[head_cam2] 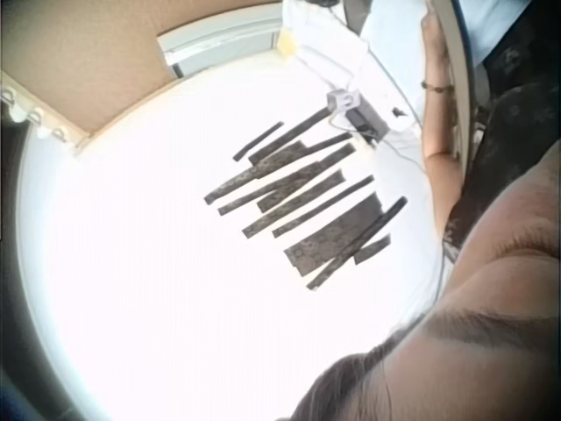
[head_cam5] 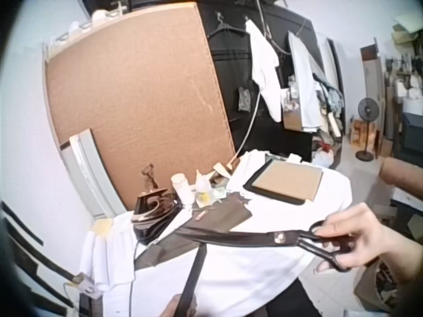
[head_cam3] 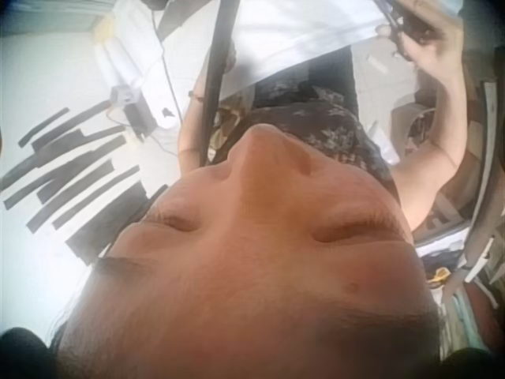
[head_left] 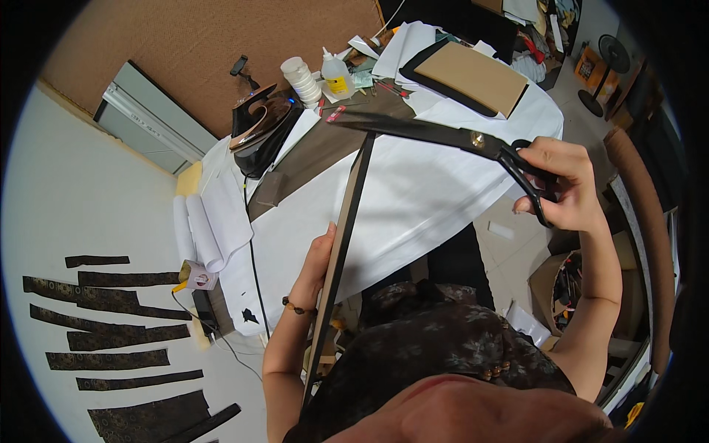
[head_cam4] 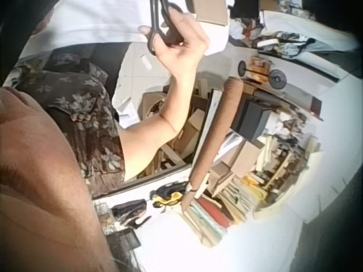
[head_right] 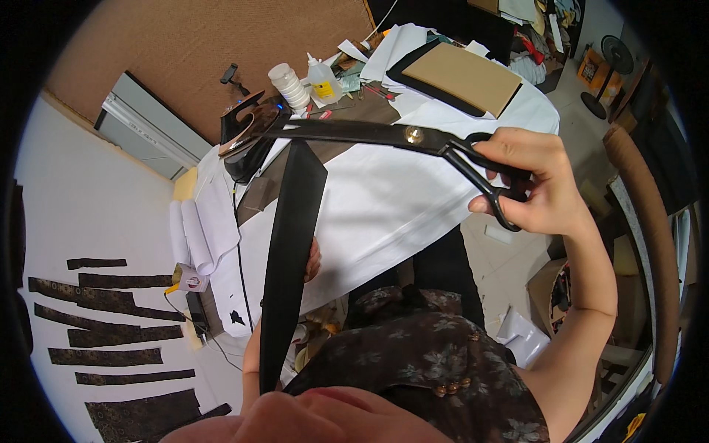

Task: The person trims the edges of a tan fabric piece with black trim using scissors, then irons the edges to set the trim. They continue trimming and ironing different sections, then use a pink marker to mark a black fabric piece before placing it on the work surface.

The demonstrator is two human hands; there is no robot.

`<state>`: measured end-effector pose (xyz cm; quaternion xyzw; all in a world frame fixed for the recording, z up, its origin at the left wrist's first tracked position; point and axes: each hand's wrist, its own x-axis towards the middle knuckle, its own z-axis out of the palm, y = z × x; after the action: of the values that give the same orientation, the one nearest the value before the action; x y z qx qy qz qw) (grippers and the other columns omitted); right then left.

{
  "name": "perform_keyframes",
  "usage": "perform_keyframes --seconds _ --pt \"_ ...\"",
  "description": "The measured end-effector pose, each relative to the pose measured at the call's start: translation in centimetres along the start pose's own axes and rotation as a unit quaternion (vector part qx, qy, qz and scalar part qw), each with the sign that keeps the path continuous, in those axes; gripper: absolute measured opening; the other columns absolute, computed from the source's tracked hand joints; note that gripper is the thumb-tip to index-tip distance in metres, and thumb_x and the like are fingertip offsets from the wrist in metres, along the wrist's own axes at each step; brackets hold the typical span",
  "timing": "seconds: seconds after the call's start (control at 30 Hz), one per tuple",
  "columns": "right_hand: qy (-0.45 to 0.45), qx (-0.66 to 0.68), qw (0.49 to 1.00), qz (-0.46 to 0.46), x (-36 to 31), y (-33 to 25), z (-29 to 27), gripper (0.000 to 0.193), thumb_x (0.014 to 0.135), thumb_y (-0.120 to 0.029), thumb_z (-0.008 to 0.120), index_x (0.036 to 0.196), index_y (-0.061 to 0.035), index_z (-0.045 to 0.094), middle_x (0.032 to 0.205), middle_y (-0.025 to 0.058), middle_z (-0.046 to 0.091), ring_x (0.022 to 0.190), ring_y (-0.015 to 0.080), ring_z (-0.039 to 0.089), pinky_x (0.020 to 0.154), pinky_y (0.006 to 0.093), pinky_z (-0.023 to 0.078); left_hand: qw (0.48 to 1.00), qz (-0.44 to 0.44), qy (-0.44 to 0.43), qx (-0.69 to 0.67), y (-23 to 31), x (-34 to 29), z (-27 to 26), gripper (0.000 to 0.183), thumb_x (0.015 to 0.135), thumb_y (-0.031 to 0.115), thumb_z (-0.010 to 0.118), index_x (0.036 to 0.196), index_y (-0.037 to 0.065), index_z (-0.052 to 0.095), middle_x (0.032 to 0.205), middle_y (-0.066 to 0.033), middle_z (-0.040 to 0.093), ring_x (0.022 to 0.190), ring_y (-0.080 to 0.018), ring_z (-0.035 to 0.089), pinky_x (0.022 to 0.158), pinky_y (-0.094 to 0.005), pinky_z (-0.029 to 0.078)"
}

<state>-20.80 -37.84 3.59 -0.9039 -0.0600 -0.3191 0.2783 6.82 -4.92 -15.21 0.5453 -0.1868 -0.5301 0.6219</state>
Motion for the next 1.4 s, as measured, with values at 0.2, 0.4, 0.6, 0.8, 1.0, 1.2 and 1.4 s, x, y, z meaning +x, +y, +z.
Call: perform_keyframes --seconds 0.2,0.4,0.6,0.8,1.0,1.2,1.4 --pt "-0.011 0.013 1.000 0.012 0.4 0.1 -1.2 0.052 0.061 -0.024 0.085 0.100 0.0058 0.068 0.073 0.0062 0.058 0.059 0.0102 0.051 0.049 0.0228 0.036 1.000 -0.009 0.001 -0.004 -0.2 0.2 -0.3 0.054 0.100 0.054 0.039 0.068 0.014 0.056 0.057 0.0067 0.047 0.048 -0.0032 0.041 0.046 -0.0203 0.034" --pt "-0.028 -0.028 0.999 -0.006 0.6 -0.7 -1.4 0.052 0.060 -0.022 0.085 0.099 0.0076 0.068 0.074 0.0090 0.060 0.060 0.0142 0.055 0.051 0.0244 0.039 1.000 -0.001 -0.006 -0.011 0.1 -0.1 0.0 0.054 0.100 0.054 0.039 0.070 0.013 0.058 0.057 0.0063 0.049 0.049 -0.0031 0.043 0.046 -0.0201 0.036" --pt "-0.040 -0.041 0.998 0.003 1.0 -1.1 -2.0 0.051 0.060 -0.022 0.085 0.099 0.0080 0.068 0.074 0.0093 0.059 0.061 0.0153 0.055 0.051 0.0254 0.040 0.999 -0.001 -0.011 -0.035 0.2 -0.4 -0.1 0.054 0.101 0.053 0.039 0.072 0.012 0.060 0.058 0.0059 0.050 0.049 -0.0032 0.044 0.045 -0.0202 0.037" --pt "-0.031 -0.043 0.999 0.001 0.6 -0.4 -2.0 0.057 0.066 -0.035 0.084 0.101 0.0062 0.067 0.069 0.0054 0.053 0.059 0.0130 0.047 0.049 0.0265 0.031 0.999 -0.004 -0.007 -0.035 -0.1 -0.3 -0.4 0.054 0.101 0.053 0.039 0.072 0.012 0.060 0.059 0.0058 0.051 0.049 -0.0031 0.045 0.046 -0.0201 0.037" --pt "-0.037 -0.056 0.998 -0.012 1.0 -1.1 -2.2 0.050 0.062 -0.022 0.083 0.097 0.0089 0.068 0.073 0.0099 0.059 0.060 0.0154 0.056 0.049 0.0254 0.039 1.000 -0.001 -0.005 -0.031 0.2 -0.4 -0.3 0.054 0.100 0.053 0.039 0.073 0.012 0.060 0.059 0.0061 0.051 0.049 -0.0028 0.045 0.047 -0.0200 0.038" --pt "-0.026 -0.052 0.998 -0.020 0.7 -0.6 -2.1 0.048 0.063 -0.020 0.082 0.099 0.0082 0.068 0.073 0.0095 0.058 0.061 0.0152 0.056 0.048 0.0254 0.038 1.000 0.001 0.001 -0.029 0.3 -0.3 0.0 0.053 0.100 0.054 0.040 0.071 0.013 0.059 0.059 0.0063 0.051 0.049 -0.0026 0.044 0.047 -0.0199 0.037" --pt "0.025 0.016 1.000 0.006 0.9 0.0 -0.1 0.053 0.063 -0.025 0.085 0.102 0.0053 0.066 0.077 0.0047 0.055 0.063 0.0080 0.048 0.050 0.0208 0.033 0.989 0.028 -0.104 -0.106 -1.2 -0.1 -1.4 0.050 0.102 0.050 0.036 0.075 0.012 0.056 0.059 0.0055 0.051 0.049 -0.0047 0.043 0.045 -0.0200 0.035"
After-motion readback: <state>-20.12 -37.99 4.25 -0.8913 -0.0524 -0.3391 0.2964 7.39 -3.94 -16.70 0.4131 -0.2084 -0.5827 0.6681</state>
